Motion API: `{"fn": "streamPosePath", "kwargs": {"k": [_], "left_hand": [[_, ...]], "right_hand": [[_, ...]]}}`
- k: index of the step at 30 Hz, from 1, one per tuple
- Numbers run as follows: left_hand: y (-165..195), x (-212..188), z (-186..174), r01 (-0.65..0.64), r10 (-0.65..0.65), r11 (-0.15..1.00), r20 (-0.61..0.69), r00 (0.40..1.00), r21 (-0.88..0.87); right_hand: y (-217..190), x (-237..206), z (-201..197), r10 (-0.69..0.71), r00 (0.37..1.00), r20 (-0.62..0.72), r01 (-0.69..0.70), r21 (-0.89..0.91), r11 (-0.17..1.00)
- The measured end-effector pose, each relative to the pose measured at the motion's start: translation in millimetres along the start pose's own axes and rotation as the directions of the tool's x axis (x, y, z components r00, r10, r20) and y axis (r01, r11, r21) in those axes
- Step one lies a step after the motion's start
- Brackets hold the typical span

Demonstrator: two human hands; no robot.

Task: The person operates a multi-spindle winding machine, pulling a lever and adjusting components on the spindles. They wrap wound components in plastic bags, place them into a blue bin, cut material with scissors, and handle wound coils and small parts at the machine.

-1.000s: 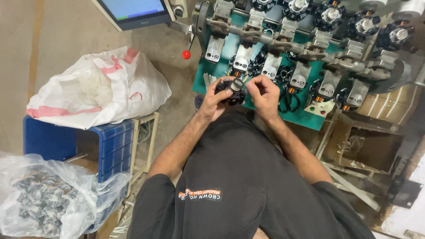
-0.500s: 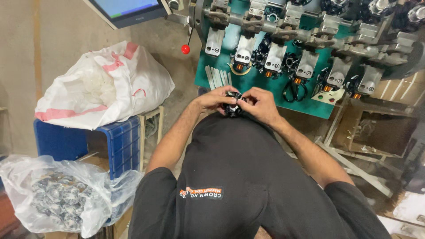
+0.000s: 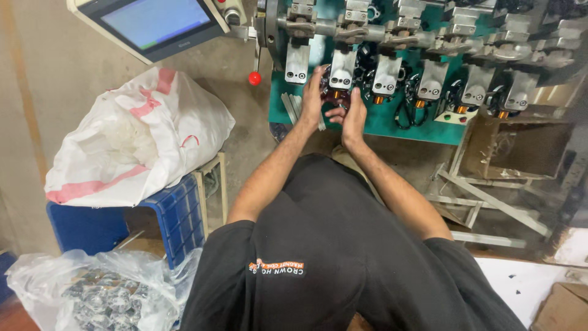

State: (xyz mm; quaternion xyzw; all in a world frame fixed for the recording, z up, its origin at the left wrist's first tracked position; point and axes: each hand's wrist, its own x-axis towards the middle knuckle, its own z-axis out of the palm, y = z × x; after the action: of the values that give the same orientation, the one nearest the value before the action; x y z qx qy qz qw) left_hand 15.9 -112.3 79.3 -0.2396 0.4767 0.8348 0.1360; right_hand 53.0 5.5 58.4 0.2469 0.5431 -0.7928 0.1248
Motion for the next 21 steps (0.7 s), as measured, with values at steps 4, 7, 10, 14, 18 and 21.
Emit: {"fn": "streamPosePath", "kwargs": {"k": [4, 7, 10, 14, 18, 21], "left_hand": [[23.5, 16.6, 8.6, -0.135, 0.116, 0.957, 0.088, 0.989, 0.258], [10.6, 27.9, 3.5, -0.159, 0.149, 0.947, 0.057, 0.987, 0.278], [-13.0, 27.9, -10.2, 0.055, -0.043, 0.967, -0.052, 0.998, 0.248], [-38.5, -1.4, -31.8, 0.156, -0.199, 0.764, -0.001, 0.98, 0.626], [-46.0, -48.8, -32.0, -0.243, 0.066, 0.45, 0.239, 0.969, 0.86], [-36.5, -65.8, -21.2, -0.383, 0.28, 0.247, 0.312, 0.908, 0.89]], "right_hand": [[-17.9, 13.2, 41.9, -0.022, 0.992, -0.126, 0.036, 0.112, 0.993], [-13.7, 20.5, 38.5, -0.065, 0.991, -0.12, 0.071, 0.042, 0.997], [-5.3, 26.1, 16.5, 0.248, 0.969, 0.012, -0.247, 0.122, 0.961], [8.6, 13.9, -17.2, 0.511, 0.86, 0.015, -0.475, -0.345, 0.81], [20.1, -7.0, -44.7, -0.395, 0.825, 0.403, 0.552, -0.722, 0.417], [12.8, -1.8, -52.1, -0.192, 0.938, 0.29, 0.339, -0.641, 0.689]]}}
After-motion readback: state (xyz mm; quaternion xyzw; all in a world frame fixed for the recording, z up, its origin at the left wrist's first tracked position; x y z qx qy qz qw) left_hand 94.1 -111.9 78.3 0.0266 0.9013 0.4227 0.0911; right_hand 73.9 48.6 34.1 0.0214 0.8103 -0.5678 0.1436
